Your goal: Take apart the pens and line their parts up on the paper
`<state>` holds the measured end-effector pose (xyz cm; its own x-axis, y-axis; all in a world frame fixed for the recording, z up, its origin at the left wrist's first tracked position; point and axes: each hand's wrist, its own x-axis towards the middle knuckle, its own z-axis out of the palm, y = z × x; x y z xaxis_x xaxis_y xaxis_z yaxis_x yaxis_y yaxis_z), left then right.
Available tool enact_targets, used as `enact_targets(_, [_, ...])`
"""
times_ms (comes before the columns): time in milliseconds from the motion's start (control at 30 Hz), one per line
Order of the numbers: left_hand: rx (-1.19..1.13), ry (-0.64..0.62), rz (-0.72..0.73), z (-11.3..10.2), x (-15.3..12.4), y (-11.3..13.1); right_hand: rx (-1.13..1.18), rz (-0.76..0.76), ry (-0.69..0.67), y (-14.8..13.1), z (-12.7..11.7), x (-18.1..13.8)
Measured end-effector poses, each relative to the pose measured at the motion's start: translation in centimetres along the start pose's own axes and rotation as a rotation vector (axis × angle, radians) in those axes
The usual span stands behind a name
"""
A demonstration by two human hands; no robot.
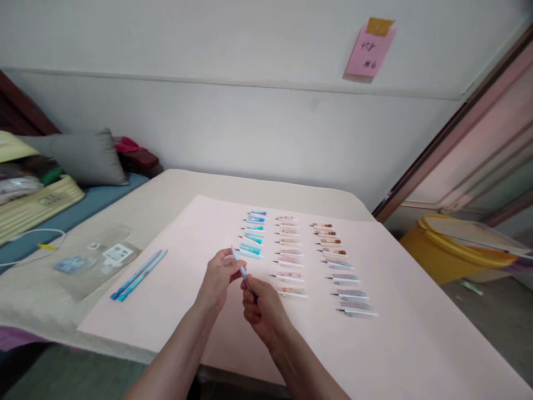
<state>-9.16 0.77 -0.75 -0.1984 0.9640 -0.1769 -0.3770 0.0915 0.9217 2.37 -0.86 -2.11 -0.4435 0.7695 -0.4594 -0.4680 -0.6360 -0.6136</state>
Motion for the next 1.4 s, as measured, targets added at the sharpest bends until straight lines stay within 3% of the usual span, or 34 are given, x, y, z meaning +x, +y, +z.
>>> enact_targets(233, [0.001, -0.022, -0.024, 0.2, -0.3, 0.3, 0.030, 0.010, -0.013, -0.1, -0.2, 0.2])
enact_targets(400, [0.092, 0.026, 0.039, -0.1, -0.2, 0.3, -0.010, -0.010, -0.022, 0.0, 0.0, 0.2])
enact_targets(600, [0.001, -0.049, 0.019, 0.0, -0.1, 0.0, 0.045, 0.028, -0.029, -0.2, -0.3, 0.3])
enact_targets(800, [0.111, -0.038, 0.033, 0.1, -0.5, 0.2, 0.011, -0.006, -0.024, -0.3, -0.3, 0.2])
enact_targets(1133, [0.086, -0.096, -0.003, 0.9, -1.1, 0.5, 0.018, 0.007, -0.014, -0.3, -0.4, 0.3])
enact_targets(1400, [0.117, -0.066, -0.053, 0.8, -0.9, 0.6, 0.155, 0.035, 0.022, -0.1, -0.8, 0.5])
